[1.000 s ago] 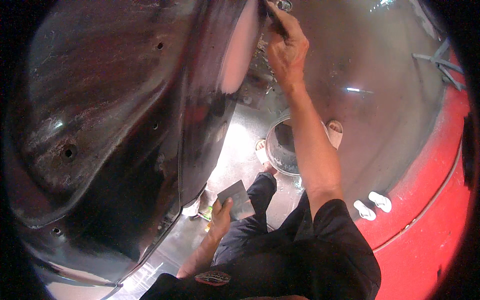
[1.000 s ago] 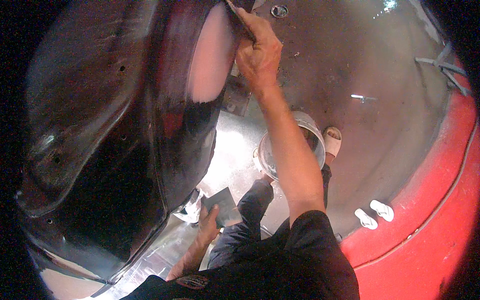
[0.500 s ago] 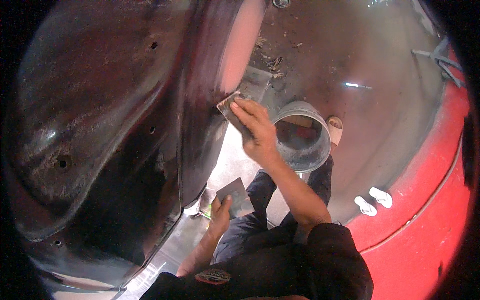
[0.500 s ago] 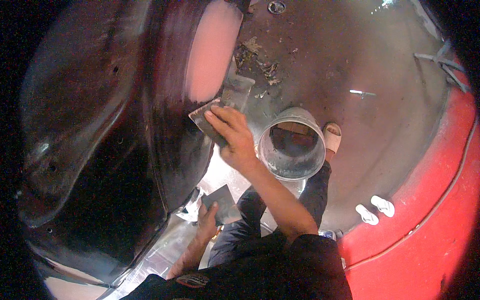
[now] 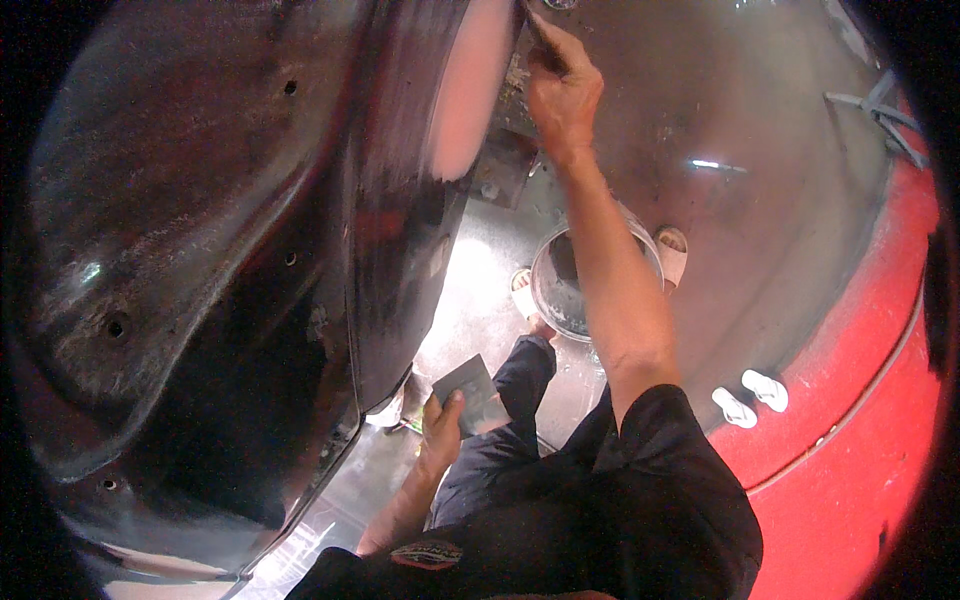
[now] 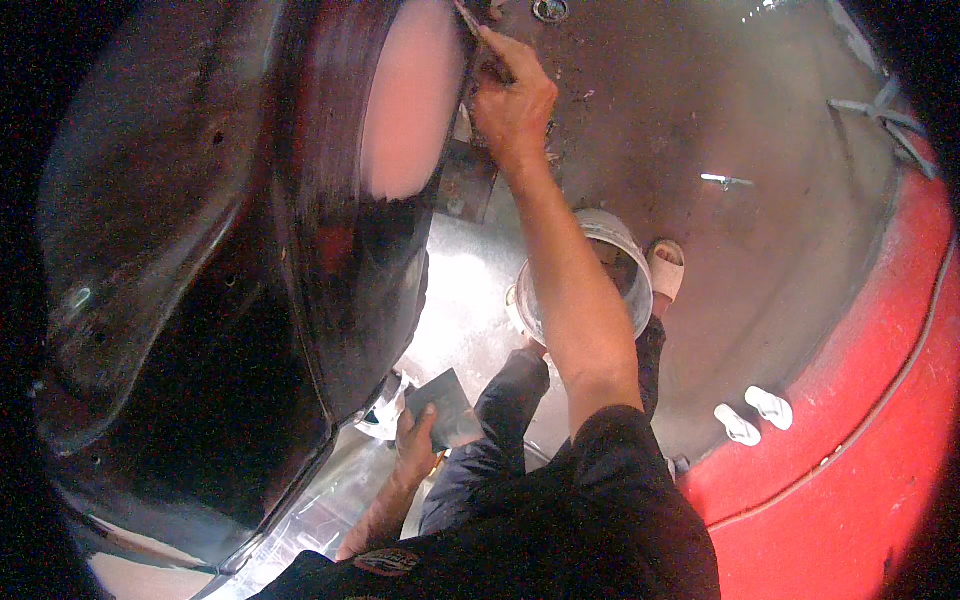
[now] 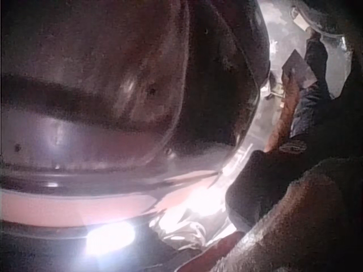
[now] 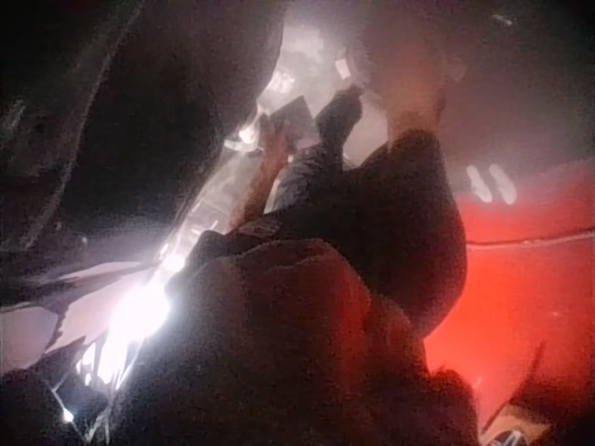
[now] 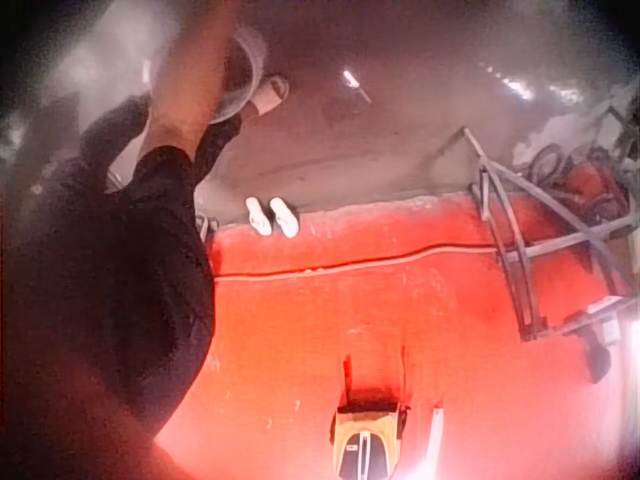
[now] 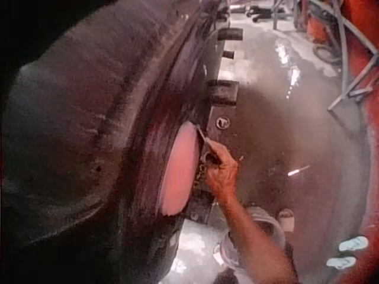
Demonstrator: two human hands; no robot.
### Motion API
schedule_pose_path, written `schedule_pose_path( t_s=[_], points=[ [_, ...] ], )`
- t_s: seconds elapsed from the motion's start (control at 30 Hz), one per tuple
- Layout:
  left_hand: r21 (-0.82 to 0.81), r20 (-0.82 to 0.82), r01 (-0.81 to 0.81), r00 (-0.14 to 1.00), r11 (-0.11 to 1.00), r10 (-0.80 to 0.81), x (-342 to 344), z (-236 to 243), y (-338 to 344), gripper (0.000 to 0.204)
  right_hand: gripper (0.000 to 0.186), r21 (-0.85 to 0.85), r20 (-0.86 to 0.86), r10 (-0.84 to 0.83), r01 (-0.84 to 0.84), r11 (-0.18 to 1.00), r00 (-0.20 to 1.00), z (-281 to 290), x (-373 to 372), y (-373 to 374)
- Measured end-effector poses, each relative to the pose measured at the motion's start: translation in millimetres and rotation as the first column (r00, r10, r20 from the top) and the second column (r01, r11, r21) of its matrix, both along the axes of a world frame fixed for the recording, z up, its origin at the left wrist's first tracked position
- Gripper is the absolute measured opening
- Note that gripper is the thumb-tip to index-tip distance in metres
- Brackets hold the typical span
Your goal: The person scoops body filler onto a spreader and applies it to a car bumper, smoothing the surface with the tool. They repeatedly add filler and spread it across the bumper area.
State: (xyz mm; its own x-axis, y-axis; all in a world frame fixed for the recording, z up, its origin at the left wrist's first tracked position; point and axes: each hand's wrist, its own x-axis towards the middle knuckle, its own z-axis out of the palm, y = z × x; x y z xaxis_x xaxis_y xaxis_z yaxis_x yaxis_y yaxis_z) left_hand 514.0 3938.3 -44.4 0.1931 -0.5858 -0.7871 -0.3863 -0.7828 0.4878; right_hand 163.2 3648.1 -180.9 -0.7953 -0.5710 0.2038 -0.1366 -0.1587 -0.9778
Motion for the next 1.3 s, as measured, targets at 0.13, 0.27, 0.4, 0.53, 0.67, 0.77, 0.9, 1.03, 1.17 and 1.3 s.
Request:
schedule_pose_path(
  t_s=[0.13,0.27,0.4,0.53,0.67,0.77,0.9,1.03,1.17,1.3],
  points=[
    [0.041,0.059,0.068,0.996,0.997,-0.070,2,2,-2,0.042,0.051,0.039,-0.060,0.054,-0.052,0.998,0.997,4,28,28],
    [0.030,0.060,0.040,0.997,0.999,-0.042,-1,3,-3,0.042,0.059,0.031,0.023,0.132,-0.133,0.991,0.991,15,64,58],
    [0.040,0.045,0.076,0.996,0.996,-0.078,4,1,-6,0.053,0.064,0.016,0.052,0.143,-0.144,0.989,0.988,22,91,81],
    [0.008,0.102,0.083,0.991,0.997,-0.083,-11,4,-9,0.042,0.065,0.061,0.044,0.151,-0.153,0.986,0.988,25,117,106],
    [0.049,0.091,0.059,0.994,0.997,-0.063,-7,4,-10,0.037,0.061,0.083,0.100,0.269,-0.278,0.957,0.958,31,123,131],
    [0.021,0.026,0.008,1.000,1.000,-0.008,6,-6,0,0.038,0.056,0.064,-0.022,0.355,-0.353,0.933,0.935,25,82,130],
    [-0.009,0.045,0.041,0.998,0.999,-0.040,5,-6,3,0.041,0.049,0.144,0.089,0.032,-0.045,0.989,0.996,16,13,51],
    [0.002,0.115,0.118,0.986,0.993,-0.118,6,-2,1,0.043,0.058,0.011,0.044,0.098,-0.098,0.995,0.994,22,-21,-3],
    [-0.019,0.060,0.061,0.996,0.998,-0.060,-10,7,-6,0.043,0.041,-0.027,-0.131,-0.011,0.008,1.000,0.991,16,15,10],
    [0.006,0.085,0.089,0.992,0.996,-0.089,-2,1,-1,0.046,0.053,0.049,-0.100,0.084,-0.079,0.996,0.991,21,84,70]
  ],
)
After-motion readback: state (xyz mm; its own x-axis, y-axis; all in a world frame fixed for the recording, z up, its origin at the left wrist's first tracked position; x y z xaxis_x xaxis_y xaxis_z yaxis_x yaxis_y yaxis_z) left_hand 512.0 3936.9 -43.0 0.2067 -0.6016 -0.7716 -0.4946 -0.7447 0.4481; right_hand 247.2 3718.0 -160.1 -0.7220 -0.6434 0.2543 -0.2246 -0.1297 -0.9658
